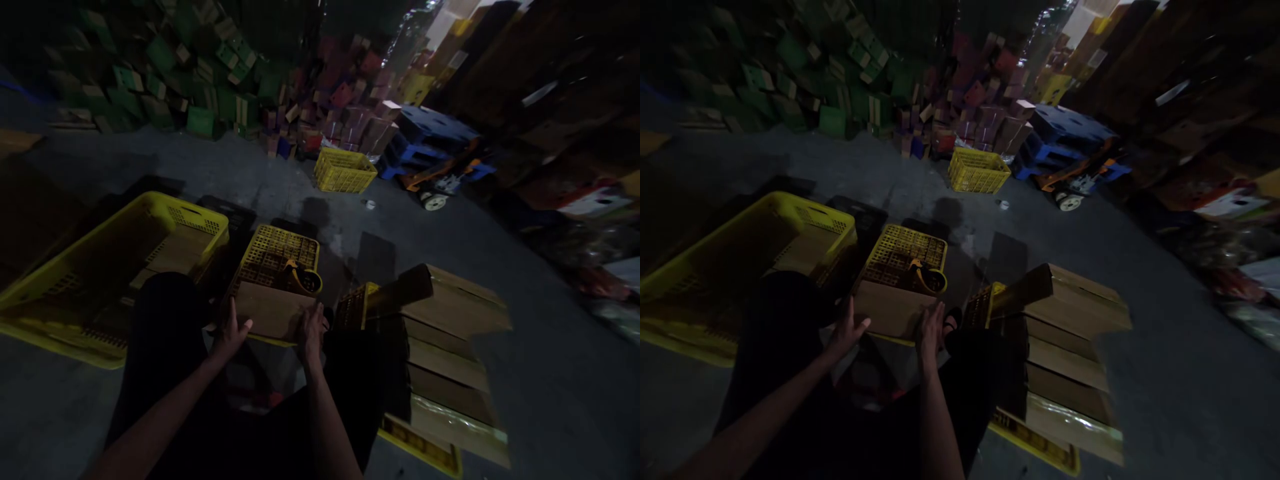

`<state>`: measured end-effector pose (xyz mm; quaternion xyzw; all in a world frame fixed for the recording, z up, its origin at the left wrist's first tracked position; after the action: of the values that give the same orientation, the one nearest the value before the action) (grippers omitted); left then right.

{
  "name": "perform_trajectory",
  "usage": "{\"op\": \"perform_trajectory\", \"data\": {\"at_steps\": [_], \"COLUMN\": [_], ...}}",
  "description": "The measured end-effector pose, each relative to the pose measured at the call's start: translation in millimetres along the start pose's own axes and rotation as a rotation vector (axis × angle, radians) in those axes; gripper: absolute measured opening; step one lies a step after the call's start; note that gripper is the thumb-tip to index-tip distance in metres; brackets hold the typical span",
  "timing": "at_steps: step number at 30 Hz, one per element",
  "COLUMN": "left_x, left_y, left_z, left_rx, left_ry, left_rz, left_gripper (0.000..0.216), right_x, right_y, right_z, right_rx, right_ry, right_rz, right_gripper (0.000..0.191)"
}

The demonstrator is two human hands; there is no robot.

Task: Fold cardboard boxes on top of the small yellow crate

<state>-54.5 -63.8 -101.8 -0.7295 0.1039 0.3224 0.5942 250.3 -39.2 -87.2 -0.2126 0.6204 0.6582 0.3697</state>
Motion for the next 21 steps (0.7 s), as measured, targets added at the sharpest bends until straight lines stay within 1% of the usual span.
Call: {"op": "perform_trajectory", "data": {"at_steps": [3,6,9,12,16,19,21], "left_x": [0.2,-2.9,-5.5,-2.5,5.8,13.7,23.1], "left_y": [-9.6,-21.9,-38.4,-52.0,-62.2,-67.6,-70.9], "left_z": [-9.4,-13.0,-17.1,-21.7,-26.5,-32.5,-40.1], "left_rx": [0.08,0.134,0.22,0.292,0.364,0.441,0.51], "left_ry": [-0.004,-0.022,-0.042,-0.029,0.032,0.087,0.157], "left_rz": [0.108,0.2,0.252,0.332,0.412,0.417,0.416], "left_gripper": [0.097,0.096,0.09,0.08,0.071,0.066,0.064], "right_x": [1.1,3.6,11.5,23.6,36.7,39.1,38.7], "right_y": [13.8,41.2,68.6,87.6,103.3,114.6,121.3], "right_z": [-8.7,-21.9,-36.8,-48.1,-57.4,-62.3,-63.3], "right_rx": [-0.028,-0.144,-0.262,-0.342,-0.443,-0.534,-0.587], "right_ry": [0.029,0.086,0.139,0.183,0.224,0.25,0.28], "right_rz": [-0.22,-0.36,-0.372,-0.379,-0.381,-0.352,-0.321], "right_gripper": [0.083,0.082,0.083,0.082,0.073,0.065,0.061]}}
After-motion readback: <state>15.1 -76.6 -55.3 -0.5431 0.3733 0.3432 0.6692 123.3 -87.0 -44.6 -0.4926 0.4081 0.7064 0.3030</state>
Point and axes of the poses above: each hand's wrist, its own z-axis towards the middle knuckle, its own x-axis out of the palm, y = z × x, the point moved 9 cm from there along z, towards the middle knuckle, and after that the axes turned 14 degrees about -x, right-handed, at the moved point
